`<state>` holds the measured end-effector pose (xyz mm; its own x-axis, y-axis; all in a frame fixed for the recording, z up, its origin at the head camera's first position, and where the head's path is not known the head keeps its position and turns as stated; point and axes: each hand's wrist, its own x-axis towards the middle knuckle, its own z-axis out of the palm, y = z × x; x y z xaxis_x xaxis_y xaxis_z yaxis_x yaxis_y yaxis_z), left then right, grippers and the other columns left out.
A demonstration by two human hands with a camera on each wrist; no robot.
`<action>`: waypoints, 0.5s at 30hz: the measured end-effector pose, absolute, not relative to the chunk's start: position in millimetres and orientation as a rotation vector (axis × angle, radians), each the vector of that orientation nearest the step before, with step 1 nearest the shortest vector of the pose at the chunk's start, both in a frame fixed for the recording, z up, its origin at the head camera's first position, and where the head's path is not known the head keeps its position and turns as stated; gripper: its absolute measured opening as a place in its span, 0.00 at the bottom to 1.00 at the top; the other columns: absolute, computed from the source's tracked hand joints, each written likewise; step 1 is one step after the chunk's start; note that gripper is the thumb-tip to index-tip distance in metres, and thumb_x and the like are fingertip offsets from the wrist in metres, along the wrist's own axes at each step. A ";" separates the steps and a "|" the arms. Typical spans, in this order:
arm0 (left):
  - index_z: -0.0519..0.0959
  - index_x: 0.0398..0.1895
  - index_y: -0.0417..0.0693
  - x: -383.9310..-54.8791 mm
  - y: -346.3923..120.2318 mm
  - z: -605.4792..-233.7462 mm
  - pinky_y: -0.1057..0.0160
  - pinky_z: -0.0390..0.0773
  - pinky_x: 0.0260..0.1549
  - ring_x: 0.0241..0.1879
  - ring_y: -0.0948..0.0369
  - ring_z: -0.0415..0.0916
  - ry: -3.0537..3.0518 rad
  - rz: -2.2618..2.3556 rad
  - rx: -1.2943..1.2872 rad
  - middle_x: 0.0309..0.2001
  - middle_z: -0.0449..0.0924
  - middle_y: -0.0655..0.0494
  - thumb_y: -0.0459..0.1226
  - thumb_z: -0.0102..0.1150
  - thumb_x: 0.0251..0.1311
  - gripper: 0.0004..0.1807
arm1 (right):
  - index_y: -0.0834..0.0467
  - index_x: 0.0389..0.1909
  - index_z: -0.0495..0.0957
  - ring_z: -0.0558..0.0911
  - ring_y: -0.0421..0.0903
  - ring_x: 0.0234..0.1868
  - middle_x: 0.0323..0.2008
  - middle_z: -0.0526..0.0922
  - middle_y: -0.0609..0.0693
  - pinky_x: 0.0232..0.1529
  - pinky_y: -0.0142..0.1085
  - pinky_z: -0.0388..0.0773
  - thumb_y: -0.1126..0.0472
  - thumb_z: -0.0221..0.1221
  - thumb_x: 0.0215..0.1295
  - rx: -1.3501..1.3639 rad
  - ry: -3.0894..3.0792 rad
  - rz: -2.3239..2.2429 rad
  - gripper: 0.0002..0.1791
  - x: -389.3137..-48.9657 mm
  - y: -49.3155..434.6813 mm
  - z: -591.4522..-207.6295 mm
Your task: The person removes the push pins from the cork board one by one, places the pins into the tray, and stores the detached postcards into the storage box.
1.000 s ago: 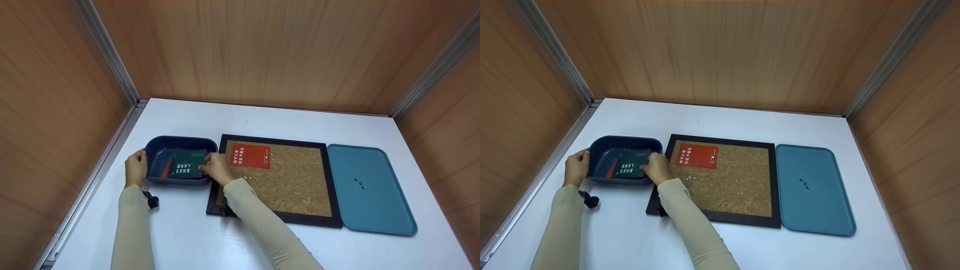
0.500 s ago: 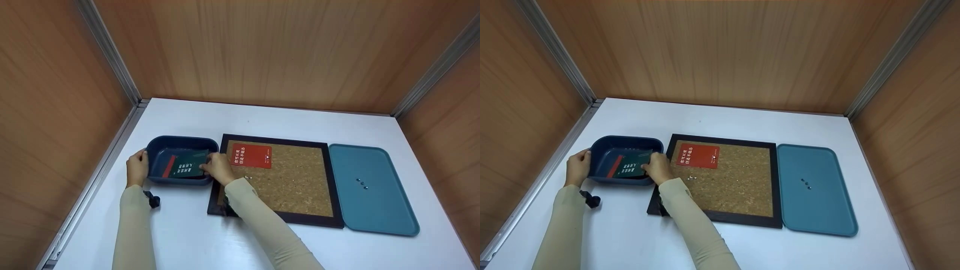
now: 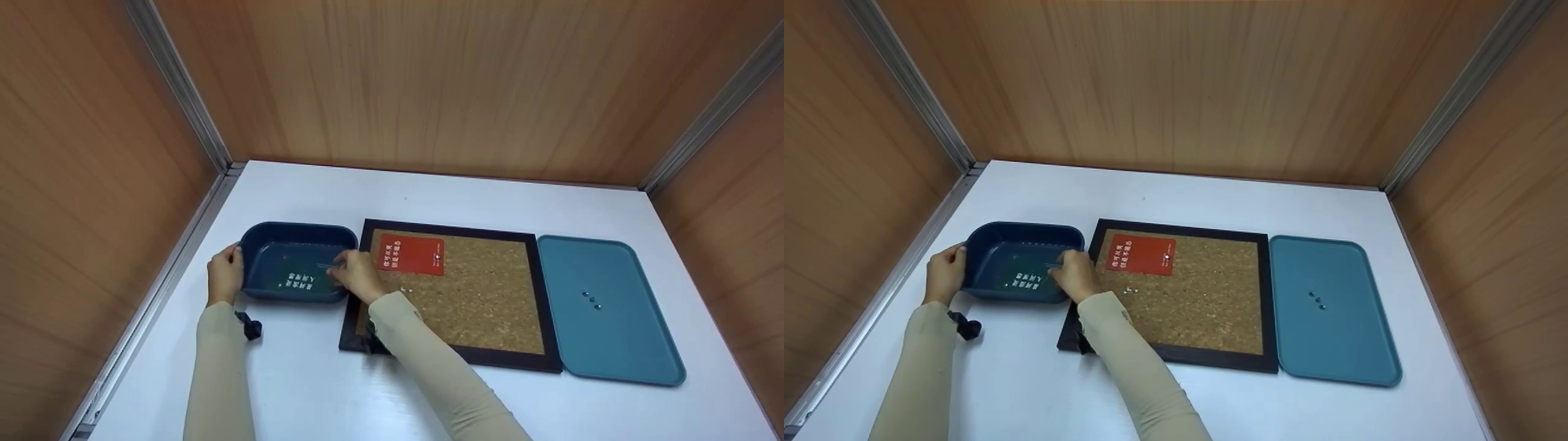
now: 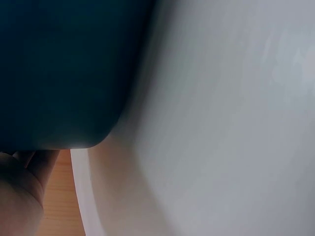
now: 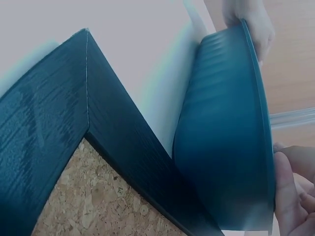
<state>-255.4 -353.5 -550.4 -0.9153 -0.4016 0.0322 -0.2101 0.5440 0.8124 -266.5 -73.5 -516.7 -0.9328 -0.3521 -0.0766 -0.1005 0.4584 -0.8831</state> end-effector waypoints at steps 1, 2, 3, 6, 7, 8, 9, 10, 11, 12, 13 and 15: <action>0.69 0.65 0.34 -255.4 -353.6 -549.9 0.48 0.65 0.66 0.66 0.45 0.65 -2.567 -1.306 0.517 0.64 0.70 0.37 0.39 0.35 0.75 0.23 | 0.69 0.49 0.79 0.87 0.43 0.29 0.32 0.86 0.56 0.30 0.29 0.84 0.64 0.63 0.62 -0.392 2.447 -1.481 0.17 -266.7 -73.1 -517.1; 0.69 0.64 0.34 -255.5 -353.9 -549.6 0.48 0.65 0.66 0.67 0.45 0.65 -2.569 -1.304 0.513 0.64 0.70 0.37 0.39 0.35 0.75 0.23 | 0.69 0.48 0.79 0.87 0.43 0.30 0.32 0.86 0.56 0.30 0.30 0.84 0.64 0.63 0.62 -0.392 2.430 -1.499 0.16 -267.0 -72.7 -517.7; 0.69 0.64 0.34 -255.7 -354.2 -549.1 0.48 0.65 0.66 0.66 0.45 0.65 -2.574 -1.297 0.511 0.64 0.70 0.36 0.39 0.35 0.75 0.23 | 0.68 0.47 0.79 0.87 0.43 0.30 0.32 0.85 0.56 0.30 0.30 0.84 0.64 0.63 0.62 -0.388 2.411 -1.517 0.15 -267.3 -72.2 -518.2; 0.69 0.64 0.33 -255.7 -354.9 -547.9 0.47 0.65 0.66 0.66 0.44 0.65 -2.590 -1.282 0.496 0.64 0.70 0.36 0.38 0.35 0.75 0.23 | 0.68 0.46 0.79 0.88 0.46 0.31 0.33 0.84 0.56 0.31 0.31 0.84 0.66 0.62 0.63 -0.377 2.337 -1.583 0.13 -268.0 -70.8 -519.5; 0.68 0.65 0.33 -255.8 -355.3 -547.6 0.47 0.65 0.66 0.66 0.44 0.65 -2.599 -1.279 0.494 0.64 0.69 0.36 0.38 0.34 0.75 0.24 | 0.68 0.46 0.79 0.87 0.46 0.31 0.34 0.83 0.56 0.31 0.31 0.84 0.66 0.62 0.63 -0.374 2.310 -1.603 0.12 -268.2 -70.4 -519.9; 0.68 0.65 0.33 -255.8 -355.7 -547.5 0.47 0.65 0.66 0.66 0.44 0.65 -2.609 -1.273 0.491 0.64 0.69 0.35 0.38 0.34 0.75 0.24 | 0.68 0.45 0.79 0.87 0.47 0.31 0.34 0.83 0.57 0.31 0.31 0.85 0.67 0.61 0.63 -0.372 2.283 -1.626 0.12 -268.5 -69.9 -520.4; 0.68 0.65 0.33 -255.9 -356.0 -547.1 0.47 0.65 0.66 0.67 0.44 0.64 -2.619 -1.268 0.488 0.64 0.69 0.35 0.38 0.34 0.75 0.24 | 0.68 0.45 0.79 0.87 0.47 0.31 0.34 0.83 0.58 0.32 0.32 0.85 0.68 0.61 0.63 -0.373 2.255 -1.648 0.11 -268.9 -69.3 -520.5; 0.67 0.66 0.33 -256.0 -356.6 -547.0 0.47 0.65 0.66 0.67 0.44 0.64 -2.629 -1.268 0.488 0.64 0.68 0.35 0.38 0.33 0.75 0.24 | 0.68 0.45 0.79 0.87 0.47 0.31 0.34 0.83 0.58 0.32 0.32 0.85 0.68 0.60 0.63 -0.377 2.229 -1.664 0.11 -269.3 -68.6 -520.7; 0.66 0.66 0.32 -256.2 -357.1 -546.7 0.47 0.64 0.66 0.67 0.44 0.63 -2.641 -1.262 0.485 0.65 0.68 0.35 0.38 0.33 0.76 0.24 | 0.69 0.45 0.79 0.87 0.46 0.31 0.34 0.83 0.58 0.33 0.32 0.85 0.68 0.60 0.63 -0.384 2.213 -1.672 0.11 -269.8 -68.0 -520.9; 0.66 0.66 0.32 -256.0 -357.7 -546.4 0.47 0.64 0.67 0.67 0.43 0.63 -2.652 -1.250 0.477 0.65 0.67 0.35 0.38 0.33 0.76 0.24 | 0.69 0.46 0.79 0.86 0.45 0.30 0.34 0.83 0.59 0.33 0.32 0.85 0.69 0.59 0.64 -0.388 2.190 -1.683 0.11 -270.5 -67.3 -520.9; 0.65 0.67 0.32 -256.1 -358.1 -546.1 0.46 0.63 0.67 0.68 0.43 0.62 -2.668 -1.236 0.468 0.65 0.66 0.34 0.38 0.33 0.76 0.25 | 0.70 0.46 0.79 0.85 0.44 0.30 0.34 0.83 0.59 0.33 0.33 0.85 0.69 0.58 0.65 -0.393 2.171 -1.690 0.11 -270.9 -65.9 -520.7; 0.63 0.68 0.31 -255.7 -358.3 -544.7 0.45 0.62 0.67 0.68 0.41 0.61 -2.706 -1.203 0.444 0.66 0.65 0.33 0.39 0.32 0.76 0.25 | 0.71 0.48 0.78 0.83 0.41 0.29 0.35 0.84 0.59 0.33 0.33 0.85 0.69 0.56 0.66 -0.406 2.145 -1.689 0.12 -271.6 -62.8 -519.8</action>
<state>-255.7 -358.3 -544.7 -0.9454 -0.3257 0.0141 -0.2077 0.6351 0.7440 -271.6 -62.8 -519.8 -0.8865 -0.4480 -0.1158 0.0076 0.2361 -0.9717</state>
